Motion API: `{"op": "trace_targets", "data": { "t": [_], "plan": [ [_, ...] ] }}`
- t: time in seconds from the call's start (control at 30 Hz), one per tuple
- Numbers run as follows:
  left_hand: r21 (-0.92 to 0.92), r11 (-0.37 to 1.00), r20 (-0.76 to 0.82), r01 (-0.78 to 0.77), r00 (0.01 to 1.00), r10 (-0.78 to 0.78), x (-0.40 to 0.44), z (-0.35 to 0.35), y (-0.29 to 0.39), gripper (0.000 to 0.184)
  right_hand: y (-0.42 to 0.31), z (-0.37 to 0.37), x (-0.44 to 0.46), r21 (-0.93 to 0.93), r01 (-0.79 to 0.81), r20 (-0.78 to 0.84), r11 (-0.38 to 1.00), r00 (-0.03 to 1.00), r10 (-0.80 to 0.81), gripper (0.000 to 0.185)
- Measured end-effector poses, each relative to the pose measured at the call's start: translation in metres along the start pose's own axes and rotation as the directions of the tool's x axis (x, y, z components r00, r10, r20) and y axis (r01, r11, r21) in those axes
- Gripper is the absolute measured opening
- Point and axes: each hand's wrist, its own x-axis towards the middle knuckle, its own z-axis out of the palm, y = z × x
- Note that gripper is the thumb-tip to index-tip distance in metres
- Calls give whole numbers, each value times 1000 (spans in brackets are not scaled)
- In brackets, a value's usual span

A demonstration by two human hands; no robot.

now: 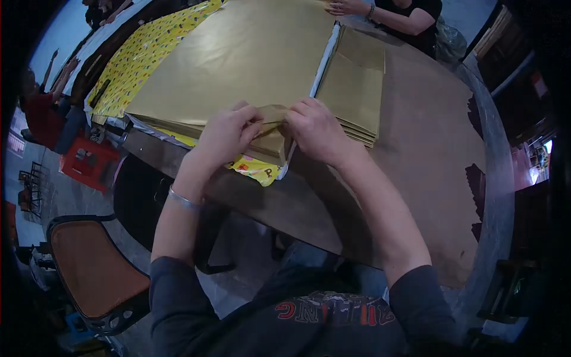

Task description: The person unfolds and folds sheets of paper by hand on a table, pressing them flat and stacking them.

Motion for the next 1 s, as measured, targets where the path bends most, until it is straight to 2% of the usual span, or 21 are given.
{"op": "trace_targets", "data": {
  "t": [0.03, 0.1, 0.17, 0.23, 0.3, 0.4, 0.43, 0.5, 0.57, 0.67, 0.83, 0.9, 0.93, 1.0],
  "plan": [
    [1, 1000, 0, -1, 1000, 1, -6, -1, 5, 13, 0, 1, 0, -1, 0, -1, 1000, 1000, 0, 11],
    [-27, 999, -169, 31, 985, -35, -21, -5, 18, 8, 0, 2, 0, 20, -44, 15, 999, 999, 43, 10],
    [-41, 998, -119, 43, 992, -48, -28, 1, 19, 10, 1, 4, 1, 51, -63, -21, 997, 998, 64, 9],
    [215, 977, 3, -20, 1000, 20, -27, 6, 15, 16, -1, 6, 3, 85, -71, -53, 994, 996, 76, 9],
    [182, 983, 2, 14, 1000, -15, -18, 3, 12, 20, -2, 5, 5, 108, -84, -81, 991, 992, 93, 9],
    [210, 972, 182, 106, 972, -146, -3, -5, 11, 17, -3, 2, 6, 86, -85, -61, 993, 994, 90, 10],
    [207, 973, 183, 106, 972, -145, 1, -6, 11, 17, -2, 2, 6, 84, -86, -59, 993, 994, 91, 10],
    [263, 965, 228, -20, 973, -42, 6, -7, 10, 18, 0, 4, 6, 61, -86, -17, 994, 996, 87, 10],
    [204, 979, 221, -24, 975, -22, 9, -4, 5, 19, 3, 5, 7, 69, -52, -51, 996, 997, 56, 10],
    [335, 930, 277, -152, 959, 57, 13, -4, 6, 18, 3, 2, 8, 77, -63, 14, 995, 998, 62, 9],
    [309, 939, 282, -153, 957, 63, 14, 2, -5, 20, 3, -1, 8, 97, -75, 27, 992, 997, 73, 9],
    [252, 958, 295, -137, 954, 59, 15, 1, -7, 21, 2, -4, 8, 104, -103, 111, 989, 990, 91, 11],
    [228, 970, 313, -88, 950, 13, 17, 1, -7, 21, 7, 0, 8, 81, -61, 116, 995, 992, 52, 12],
    [212, 975, 319, -63, 948, -8, 18, -2, -4, 21, 9, -4, 7, 116, -86, 131, 990, 989, 71, 13]
  ]
}}
